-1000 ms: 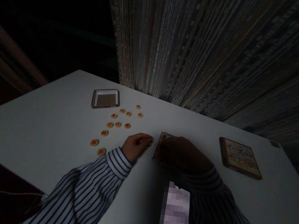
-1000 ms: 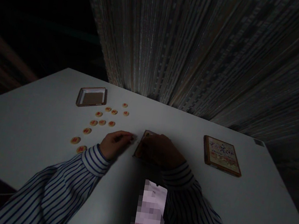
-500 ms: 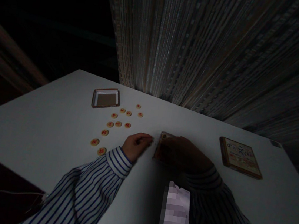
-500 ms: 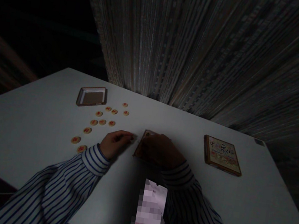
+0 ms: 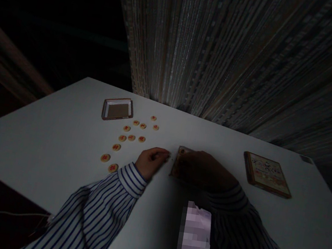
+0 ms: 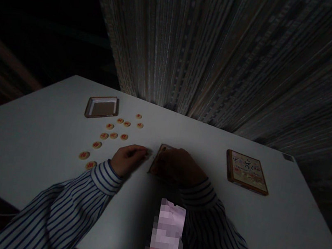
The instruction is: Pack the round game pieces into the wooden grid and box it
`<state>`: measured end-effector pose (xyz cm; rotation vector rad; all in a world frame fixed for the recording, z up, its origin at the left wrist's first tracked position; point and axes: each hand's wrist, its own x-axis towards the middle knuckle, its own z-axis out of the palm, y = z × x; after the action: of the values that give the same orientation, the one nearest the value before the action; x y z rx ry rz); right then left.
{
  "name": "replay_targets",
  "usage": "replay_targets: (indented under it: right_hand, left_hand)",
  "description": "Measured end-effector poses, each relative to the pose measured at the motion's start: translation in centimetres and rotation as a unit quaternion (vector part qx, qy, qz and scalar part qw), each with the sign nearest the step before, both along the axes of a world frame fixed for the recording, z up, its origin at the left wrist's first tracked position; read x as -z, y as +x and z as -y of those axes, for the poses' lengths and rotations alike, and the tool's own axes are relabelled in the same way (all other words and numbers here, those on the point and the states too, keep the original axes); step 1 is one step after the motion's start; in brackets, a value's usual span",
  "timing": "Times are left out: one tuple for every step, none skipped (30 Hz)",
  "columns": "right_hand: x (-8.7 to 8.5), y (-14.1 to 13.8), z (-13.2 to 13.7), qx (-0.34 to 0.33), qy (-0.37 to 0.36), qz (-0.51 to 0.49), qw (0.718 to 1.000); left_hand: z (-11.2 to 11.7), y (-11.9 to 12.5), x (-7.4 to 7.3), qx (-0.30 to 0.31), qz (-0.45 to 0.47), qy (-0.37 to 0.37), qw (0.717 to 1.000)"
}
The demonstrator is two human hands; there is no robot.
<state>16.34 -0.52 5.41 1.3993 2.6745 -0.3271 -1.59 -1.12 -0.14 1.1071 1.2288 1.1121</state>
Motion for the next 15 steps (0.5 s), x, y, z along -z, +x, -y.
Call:
replay_targets:
  right_hand:
    - [0.1,0.1,-0.1,0.001,0.001,0.004,1.0]
    - [0.1,0.2,-0.2,0.002,0.004,0.009,1.0]
    - [0.1,0.3,-0.3,0.005,0.009,0.015,1.0]
    - [0.1,0.5,-0.4,0.008,0.017,0.021,1.0]
    - [0.1,0.6,-0.5,0.01,0.028,0.025,0.999]
    - [0.0,0.8,-0.5,0.009,0.041,0.027,0.999]
    - [-0.1,0.9,-0.6,0.007,0.054,0.028,0.998]
    - [-0.3,1.1,-0.5,0.006,0.066,0.027,0.997]
    - [-0.5,1.2,-0.5,0.004,0.075,0.023,0.997]
    - [-0.7,1.3,-0.4,0.003,0.082,0.018,0.996]
    - [-0.9,1.3,-0.3,0.006,0.086,0.013,0.996]
    - [-1.1,1.3,-0.2,0.013,0.09,0.01,0.996]
    - [-1.3,1.4,-0.1,0.02,0.091,0.007,0.996]
    - [-1.5,1.4,0.0,0.024,0.092,0.003,0.996]
    - [-1.6,1.4,0.2,0.028,0.092,-0.002,0.995]
  left_hand:
    - [0.0,0.0,0.0,0.0,-0.003,0.001,1.0]
    - [0.0,0.0,-0.1,0.0,-0.005,0.004,1.0]
    - [0.0,0.0,-0.2,0.0,-0.007,0.006,1.0]
    - [0.0,-0.1,-0.2,-0.001,-0.009,0.009,1.0]
    - [0.0,-0.1,-0.3,0.0,-0.01,0.012,1.0]
    - [0.0,-0.1,-0.4,0.002,-0.013,0.013,1.0]
    - [0.0,-0.1,-0.4,0.004,-0.016,0.015,1.0]
    - [0.1,-0.1,-0.4,0.005,-0.019,0.018,1.0]
    - [0.1,-0.1,-0.4,0.007,-0.022,0.021,1.0]
    - [0.1,-0.1,-0.4,0.007,-0.025,0.026,0.999]
    - [0.1,-0.1,-0.4,0.007,-0.027,0.031,0.999]
    - [0.1,-0.1,-0.4,0.006,-0.03,0.037,0.999]
    - [0.1,-0.2,-0.3,0.004,-0.033,0.041,0.999]
    - [0.1,-0.2,-0.2,0.006,-0.038,0.045,0.998]
    - [0.1,-0.3,-0.1,0.008,-0.042,0.049,0.998]
